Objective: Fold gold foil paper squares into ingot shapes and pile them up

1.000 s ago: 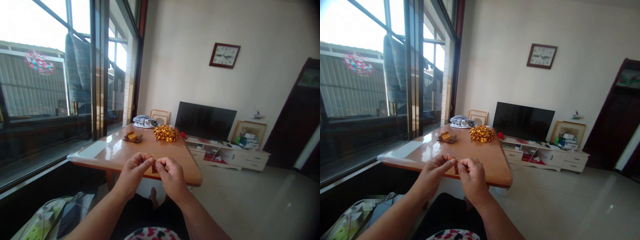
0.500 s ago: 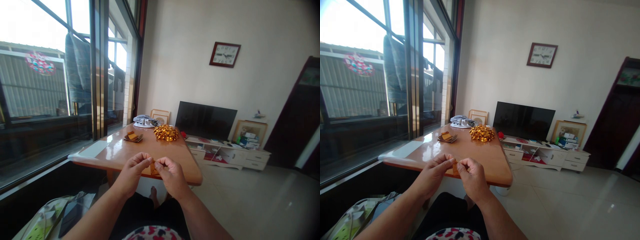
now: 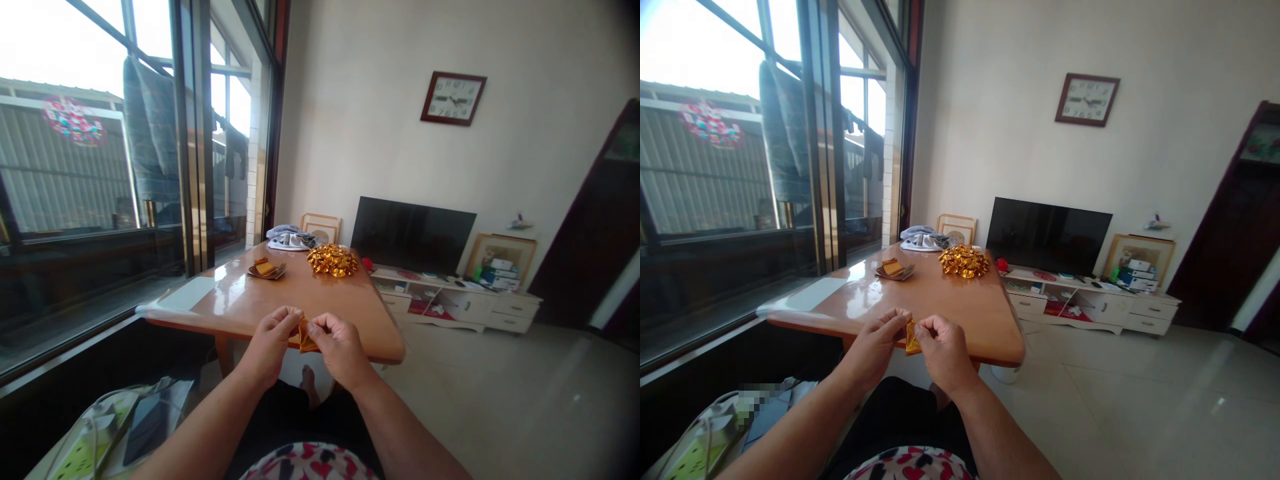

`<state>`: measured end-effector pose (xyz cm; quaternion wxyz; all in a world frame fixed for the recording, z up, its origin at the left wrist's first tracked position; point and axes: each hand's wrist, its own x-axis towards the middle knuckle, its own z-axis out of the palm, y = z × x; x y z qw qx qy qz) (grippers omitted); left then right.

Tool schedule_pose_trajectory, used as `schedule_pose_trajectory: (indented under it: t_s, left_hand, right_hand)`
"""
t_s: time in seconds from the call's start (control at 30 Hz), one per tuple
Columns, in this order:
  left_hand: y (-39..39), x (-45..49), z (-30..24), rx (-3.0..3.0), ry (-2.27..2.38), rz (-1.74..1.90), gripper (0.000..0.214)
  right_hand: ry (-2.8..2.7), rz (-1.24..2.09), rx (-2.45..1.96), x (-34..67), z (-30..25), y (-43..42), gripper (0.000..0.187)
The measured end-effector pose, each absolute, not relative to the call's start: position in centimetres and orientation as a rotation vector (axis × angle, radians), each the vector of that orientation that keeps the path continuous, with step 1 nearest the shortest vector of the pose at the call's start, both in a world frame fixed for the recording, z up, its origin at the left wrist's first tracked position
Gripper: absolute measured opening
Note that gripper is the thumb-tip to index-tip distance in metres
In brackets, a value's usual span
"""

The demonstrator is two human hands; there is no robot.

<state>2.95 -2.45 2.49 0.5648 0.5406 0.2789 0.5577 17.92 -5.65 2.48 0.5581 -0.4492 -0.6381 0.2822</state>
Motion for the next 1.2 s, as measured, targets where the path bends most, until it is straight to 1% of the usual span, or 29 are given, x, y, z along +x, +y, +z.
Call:
schedule_pose_trajectory:
  t_s: [0.23, 0.37, 0.5, 0.57, 0.7, 0.83, 0.93, 1.03, 1.1, 1.13, 1.2]
  left_hand:
    - [-2.0, 3.7, 2.5, 1.291, 0.73, 1.318, 0.03]
    - [-2.2, 3.7, 3.1, 1.376, 0.81, 1.43, 0.032]
    - [-3.2, 3.6, 3.6, 1.805, 0.874, 1.649, 0.016]
    - [-3.6, 3.7, 3.4, 2.122, 0.82, 1.629, 0.01]
    - [-3.9, 4.3, 2.4, 2.614, 0.733, 1.416, 0.027]
    - [-3.5, 5.1, 1.8, 2.779, 0.872, 1.484, 0.027]
    - [-3.4, 5.2, 2.0, 2.817, 0.922, 1.522, 0.023]
    - [-3.4, 5.0, 2.4, 2.733, 0.979, 1.51, 0.018]
    - [-3.2, 4.9, 2.6, 2.558, 0.998, 1.531, 0.012]
    - [-3.1, 4.8, 2.8, 2.427, 0.981, 1.554, 0.01]
    - [-2.8, 4.7, 3.1, 2.092, 0.891, 1.546, 0.012]
  right_hand:
    - [-1.396, 0.705, -1.05, 19.2, 2.2, -5.7, 0.03]
    - [-1.323, 0.73, -1.007, 19.6, 1.8, -5.6, 0.031]
    - [-1.215, 0.795, -0.946, 19.8, 1.8, -5.4, 0.03]
    - [-1.132, 0.829, -0.922, 20.0, 2.0, -5.3, 0.028]
    - [-0.963, 0.906, -0.878, 20.2, 2.4, -5.2, 0.025]
    - [-0.902, 0.98, -0.862, 20.2, 2.7, -5.4, 0.028]
    - [-0.924, 1.025, -0.871, 20.3, 3.2, -5.6, 0.034]
    - [-0.935, 1.052, -0.916, 20.7, 3.7, -5.7, 0.051]
    - [-0.923, 1.052, -0.959, 21.1, 3.8, -5.6, 0.061]
    - [-0.921, 1.037, -0.981, 21.2, 3.8, -5.6, 0.063]
    - [-0.955, 0.95, -1.012, 21.4, 3.6, -5.5, 0.06]
